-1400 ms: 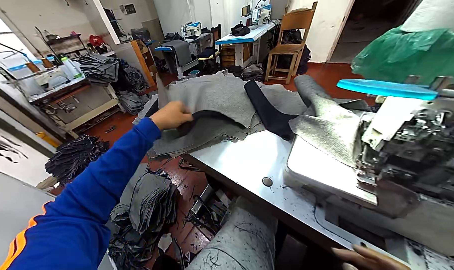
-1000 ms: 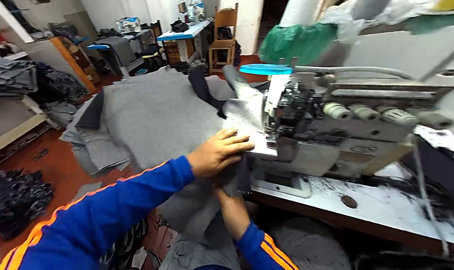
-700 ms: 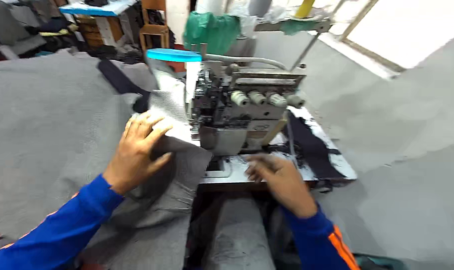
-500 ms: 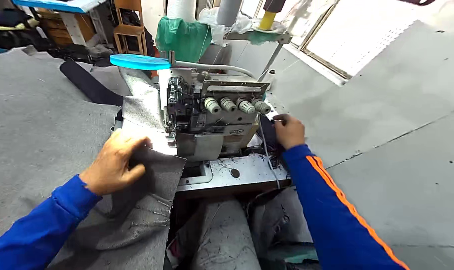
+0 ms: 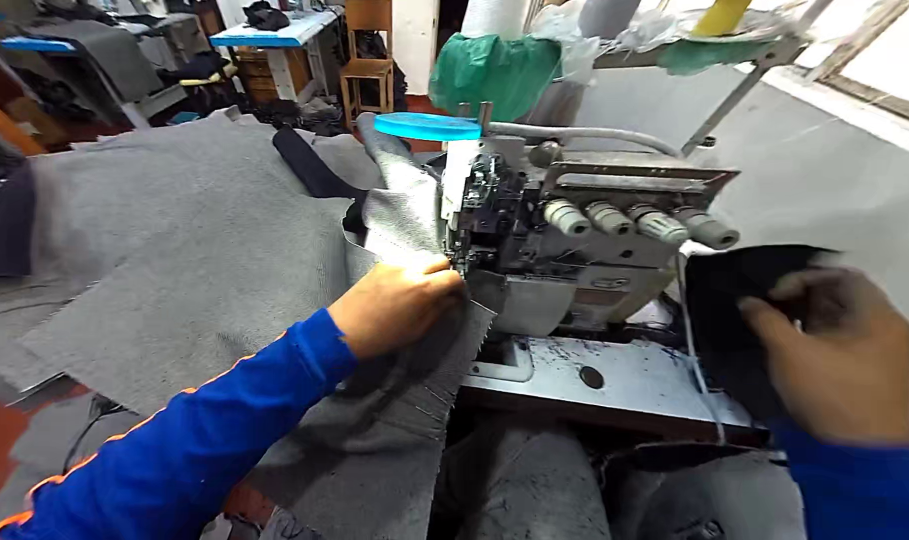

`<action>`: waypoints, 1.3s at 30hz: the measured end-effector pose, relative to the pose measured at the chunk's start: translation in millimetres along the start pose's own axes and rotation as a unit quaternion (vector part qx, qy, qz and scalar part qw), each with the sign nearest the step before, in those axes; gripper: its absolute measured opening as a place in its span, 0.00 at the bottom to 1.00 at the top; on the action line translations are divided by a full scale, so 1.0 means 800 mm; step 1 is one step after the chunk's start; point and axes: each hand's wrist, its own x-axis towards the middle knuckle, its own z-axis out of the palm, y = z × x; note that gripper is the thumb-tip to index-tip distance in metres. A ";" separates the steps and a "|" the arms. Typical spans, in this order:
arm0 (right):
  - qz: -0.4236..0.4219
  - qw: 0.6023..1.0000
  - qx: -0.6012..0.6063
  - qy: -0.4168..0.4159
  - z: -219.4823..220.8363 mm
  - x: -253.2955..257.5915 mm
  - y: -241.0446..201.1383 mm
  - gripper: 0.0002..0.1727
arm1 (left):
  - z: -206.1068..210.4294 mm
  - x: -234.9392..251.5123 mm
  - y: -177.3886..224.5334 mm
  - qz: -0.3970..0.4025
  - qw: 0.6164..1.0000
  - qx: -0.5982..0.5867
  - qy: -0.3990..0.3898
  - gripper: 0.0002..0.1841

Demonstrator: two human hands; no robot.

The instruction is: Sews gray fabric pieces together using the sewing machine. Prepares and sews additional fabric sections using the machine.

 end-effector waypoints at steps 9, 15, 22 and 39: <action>-0.002 0.967 0.253 -0.032 0.143 -0.127 -0.201 0.19 | -0.046 -0.017 0.035 -0.035 0.987 -0.137 0.070 0.09; -0.044 0.910 0.413 -0.006 0.186 -0.121 -0.271 0.15 | -0.060 -0.026 0.042 -0.119 0.969 -0.199 0.090 0.05; -0.016 0.886 0.460 -0.047 0.197 -0.130 -0.264 0.10 | -0.059 -0.019 0.035 -0.169 0.962 -0.191 0.101 0.07; 0.072 0.828 0.520 -0.199 0.197 -0.158 -0.213 0.20 | 0.037 -0.015 0.064 -0.151 0.974 0.143 0.089 0.12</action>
